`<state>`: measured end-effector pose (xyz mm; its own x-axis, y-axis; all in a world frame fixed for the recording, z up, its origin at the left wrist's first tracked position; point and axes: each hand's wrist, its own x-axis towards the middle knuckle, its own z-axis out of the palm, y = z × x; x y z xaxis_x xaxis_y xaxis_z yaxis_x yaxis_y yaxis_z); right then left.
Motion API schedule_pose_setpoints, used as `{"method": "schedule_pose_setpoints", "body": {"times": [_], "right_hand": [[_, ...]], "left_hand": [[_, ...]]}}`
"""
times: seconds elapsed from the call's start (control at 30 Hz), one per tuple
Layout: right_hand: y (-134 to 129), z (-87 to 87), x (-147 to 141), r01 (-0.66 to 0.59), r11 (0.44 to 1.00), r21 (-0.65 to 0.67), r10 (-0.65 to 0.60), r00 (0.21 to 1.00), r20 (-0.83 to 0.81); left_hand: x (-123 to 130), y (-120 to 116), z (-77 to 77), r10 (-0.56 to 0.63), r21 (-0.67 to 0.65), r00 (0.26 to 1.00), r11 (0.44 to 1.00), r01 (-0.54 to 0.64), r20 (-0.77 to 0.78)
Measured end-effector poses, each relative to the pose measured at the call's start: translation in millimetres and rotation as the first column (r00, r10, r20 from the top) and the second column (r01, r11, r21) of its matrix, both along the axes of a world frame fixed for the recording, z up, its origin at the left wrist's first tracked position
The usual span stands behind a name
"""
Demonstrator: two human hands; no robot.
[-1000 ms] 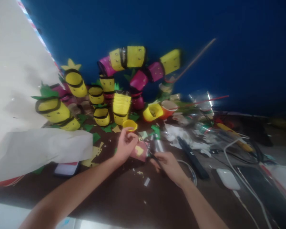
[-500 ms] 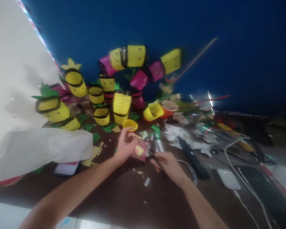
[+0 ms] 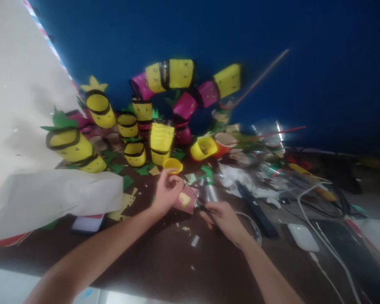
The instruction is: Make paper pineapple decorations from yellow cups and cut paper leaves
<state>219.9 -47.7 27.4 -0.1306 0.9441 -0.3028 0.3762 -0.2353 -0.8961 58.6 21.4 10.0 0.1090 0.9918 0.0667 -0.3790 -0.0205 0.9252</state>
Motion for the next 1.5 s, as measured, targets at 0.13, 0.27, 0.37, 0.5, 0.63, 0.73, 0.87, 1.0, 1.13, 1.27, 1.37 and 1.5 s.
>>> {"method": "schedule_pose_setpoints", "body": {"times": [0.13, 0.27, 0.37, 0.5, 0.63, 0.73, 0.87, 1.0, 1.13, 1.27, 1.37, 1.5], "right_hand": [[0.1, -0.5, 0.5, -0.001, 1.000, 0.003, 0.001, 1.000, -0.012], [-0.1, 1.4, -0.6, 0.023, 1.000, 0.014, -0.023, 1.000, -0.005], [-0.2, 2.7, -1.2, 0.025, 1.000, 0.009, -0.025, 1.000, -0.006], [-0.1, 0.9, 0.3, 0.019, 1.000, 0.005, -0.019, 1.000, 0.005], [0.1, -1.1, 1.5, 0.002, 1.000, 0.005, -0.002, 1.000, 0.023], [0.1, 0.2, 0.9, -0.007, 1.000, 0.008, 0.007, 1.000, 0.026], [0.1, 1.8, 0.1, 0.002, 1.000, 0.011, -0.003, 0.999, 0.041], [0.1, 2.0, 0.1, 0.015, 1.000, -0.015, -0.014, 1.000, 0.022], [0.4, 3.3, -0.2, 0.010, 1.000, 0.023, -0.011, 0.999, 0.037], [0.7, 3.6, -0.1, 0.002, 1.000, 0.027, -0.003, 0.999, 0.043], [0.9, 2.9, 0.6, -0.008, 1.000, 0.017, 0.007, 1.000, 0.028], [0.7, 3.2, 0.8, -0.013, 1.000, 0.008, 0.013, 1.000, 0.022]], "left_hand": [[-0.7, -0.3, -1.1, -0.035, 0.000, 0.999, 0.999, 0.035, 0.011], [-2.0, -0.7, -3.2, -0.066, 0.007, 0.998, 0.998, 0.066, -0.008], [-2.5, -0.9, -3.5, -0.064, 0.015, 0.998, 0.998, 0.064, -0.007], [-2.7, -0.6, -3.1, -0.053, 0.016, 0.999, 0.998, 0.054, -0.005], [-2.7, -0.2, -3.3, -0.046, 0.025, 0.999, 0.999, 0.046, -0.008], [-2.6, 0.1, -4.2, -0.045, 0.026, 0.999, 0.999, 0.045, -0.003], [-2.6, 0.2, -5.0, -0.054, 0.029, 0.998, 0.998, 0.055, -0.015], [-2.5, -0.2, -4.6, -0.049, 0.033, 0.999, 0.998, 0.049, -0.002], [-2.8, -0.7, -4.1, -0.048, 0.026, 0.999, 0.999, 0.048, -0.005], [-3.1, -0.5, -3.0, -0.045, 0.033, 0.999, 0.998, 0.046, -0.007], [-2.7, -0.2, -2.2, -0.033, 0.037, 0.999, 0.999, 0.033, 0.000], [-2.3, 0.2, -3.4, -0.011, 0.031, 1.000, 0.999, 0.011, -0.009]]}}
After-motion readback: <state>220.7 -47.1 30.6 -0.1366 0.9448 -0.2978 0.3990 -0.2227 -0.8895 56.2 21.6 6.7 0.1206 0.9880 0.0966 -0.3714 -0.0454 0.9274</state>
